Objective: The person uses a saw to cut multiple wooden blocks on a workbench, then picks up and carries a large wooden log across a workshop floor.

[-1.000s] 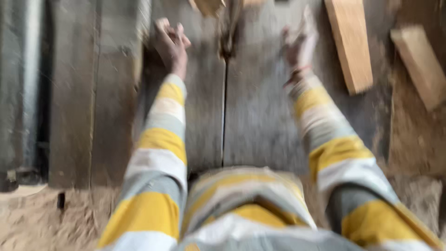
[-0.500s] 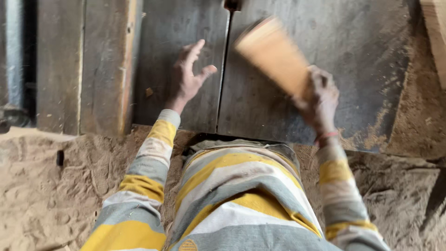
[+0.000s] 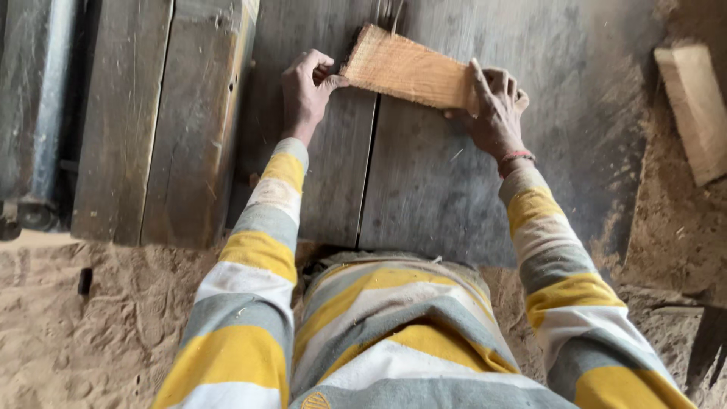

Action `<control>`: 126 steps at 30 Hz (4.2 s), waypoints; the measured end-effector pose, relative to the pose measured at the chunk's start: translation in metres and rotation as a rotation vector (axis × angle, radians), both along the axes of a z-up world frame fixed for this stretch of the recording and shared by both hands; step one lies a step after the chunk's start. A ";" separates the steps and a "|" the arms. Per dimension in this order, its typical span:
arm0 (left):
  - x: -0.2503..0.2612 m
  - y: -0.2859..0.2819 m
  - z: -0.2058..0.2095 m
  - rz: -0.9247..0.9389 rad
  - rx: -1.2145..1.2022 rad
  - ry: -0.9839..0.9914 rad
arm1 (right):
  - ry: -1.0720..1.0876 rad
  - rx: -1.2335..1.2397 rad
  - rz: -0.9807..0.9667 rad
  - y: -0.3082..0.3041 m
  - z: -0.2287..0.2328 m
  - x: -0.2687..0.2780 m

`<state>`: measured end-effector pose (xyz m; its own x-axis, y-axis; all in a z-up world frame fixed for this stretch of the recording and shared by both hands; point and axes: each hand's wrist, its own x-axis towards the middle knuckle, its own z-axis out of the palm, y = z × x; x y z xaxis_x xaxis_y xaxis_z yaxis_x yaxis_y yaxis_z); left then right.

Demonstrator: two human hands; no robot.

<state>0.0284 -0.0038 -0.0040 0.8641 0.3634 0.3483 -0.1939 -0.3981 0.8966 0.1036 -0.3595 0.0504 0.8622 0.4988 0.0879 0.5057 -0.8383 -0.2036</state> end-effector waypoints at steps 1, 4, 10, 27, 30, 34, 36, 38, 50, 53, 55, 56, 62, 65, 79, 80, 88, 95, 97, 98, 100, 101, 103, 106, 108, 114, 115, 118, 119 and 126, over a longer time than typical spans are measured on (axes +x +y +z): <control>0.009 0.004 0.000 0.013 0.039 -0.011 | -0.016 0.001 0.008 0.001 -0.001 0.005; 0.036 0.013 -0.003 0.044 0.076 -0.023 | -0.025 0.011 -0.005 0.010 -0.003 0.024; 0.100 0.028 -0.027 0.357 0.181 -0.151 | 0.013 0.034 -0.200 0.026 0.001 0.069; -0.066 -0.016 0.026 -0.082 0.184 -0.043 | 0.007 0.305 0.004 0.039 0.011 -0.065; -0.021 -0.009 0.010 -0.008 0.224 -0.071 | 0.057 0.386 0.064 0.039 0.003 -0.028; 0.022 0.009 -0.004 -0.036 0.096 0.007 | 0.065 0.350 0.097 0.041 -0.013 0.006; 0.042 0.014 -0.009 -0.018 0.133 -0.001 | 0.116 0.341 0.029 0.045 -0.017 0.022; 0.062 0.020 -0.013 0.008 0.155 -0.005 | 0.118 0.340 0.016 0.049 -0.017 0.039; 0.006 0.016 -0.001 0.004 0.034 -0.012 | -0.022 0.322 0.006 -0.013 -0.016 -0.007; -0.079 -0.013 0.028 -0.225 0.359 -0.097 | 0.080 0.381 0.087 -0.005 -0.006 -0.080; -0.096 -0.025 0.037 -0.252 0.279 -0.041 | 0.098 0.458 0.053 0.019 -0.001 -0.098; -0.102 -0.030 0.037 -0.264 0.240 -0.013 | 0.091 0.501 0.009 0.033 -0.001 -0.098; -0.027 -0.010 0.017 -0.043 0.153 -0.020 | 0.111 0.572 0.145 0.064 0.004 -0.030; 0.007 0.001 0.013 -0.039 0.167 -0.035 | 0.152 0.570 0.133 0.070 0.005 -0.002; 0.101 0.041 -0.038 0.202 -0.262 0.069 | 0.259 0.925 -0.560 0.061 -0.005 0.089; 0.095 0.043 -0.041 0.078 -0.777 -0.115 | 0.182 0.763 -0.484 0.038 0.002 0.095; -0.094 -0.084 0.019 0.223 -0.021 0.139 | -0.260 0.291 -0.498 -0.285 -0.039 0.081; -0.113 -0.122 0.037 0.254 0.131 0.120 | -0.061 0.078 -0.568 -0.487 -0.035 0.121; -0.111 -0.121 0.036 0.274 0.174 0.113 | 0.008 0.087 -0.676 -0.486 -0.035 0.123; -0.113 -0.122 0.034 0.274 0.154 0.094 | -0.021 0.105 -0.679 -0.481 -0.033 0.115; -0.111 -0.125 0.031 0.270 0.117 0.055 | -0.083 0.149 -0.645 -0.446 -0.015 0.086; -0.114 -0.124 0.032 0.280 0.123 0.079 | -0.108 0.183 -0.598 -0.420 -0.004 0.065; -0.109 -0.125 0.034 0.270 0.109 0.068 | -0.136 0.241 -0.463 -0.353 0.021 0.029; -0.118 -0.128 0.045 0.116 0.001 0.014 | -0.049 0.237 -0.254 -0.238 0.042 -0.057; -0.126 -0.124 0.055 0.008 0.126 -0.044 | 0.006 0.174 -0.141 -0.164 0.050 -0.101; -0.136 -0.089 0.056 -0.035 0.244 0.000 | 0.027 0.131 0.069 -0.029 0.033 -0.130; -0.131 -0.079 0.054 -0.030 0.260 -0.035 | 0.061 0.169 0.082 -0.020 0.028 -0.114; -0.112 -0.042 0.047 -0.016 0.300 -0.104 | 0.102 0.254 0.144 -0.018 0.017 -0.057; -0.102 -0.031 0.043 -0.023 0.307 -0.111 | 0.106 0.277 0.167 -0.022 0.014 -0.040; -0.017 0.000 0.020 -0.048 0.165 -0.122 | 0.133 0.123 0.079 -0.015 -0.023 0.029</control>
<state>0.0111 -0.0040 0.0163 0.8268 0.2521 0.5028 -0.3196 -0.5250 0.7888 0.1322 -0.3741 0.0276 0.8290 0.5578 0.0402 0.5307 -0.7621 -0.3710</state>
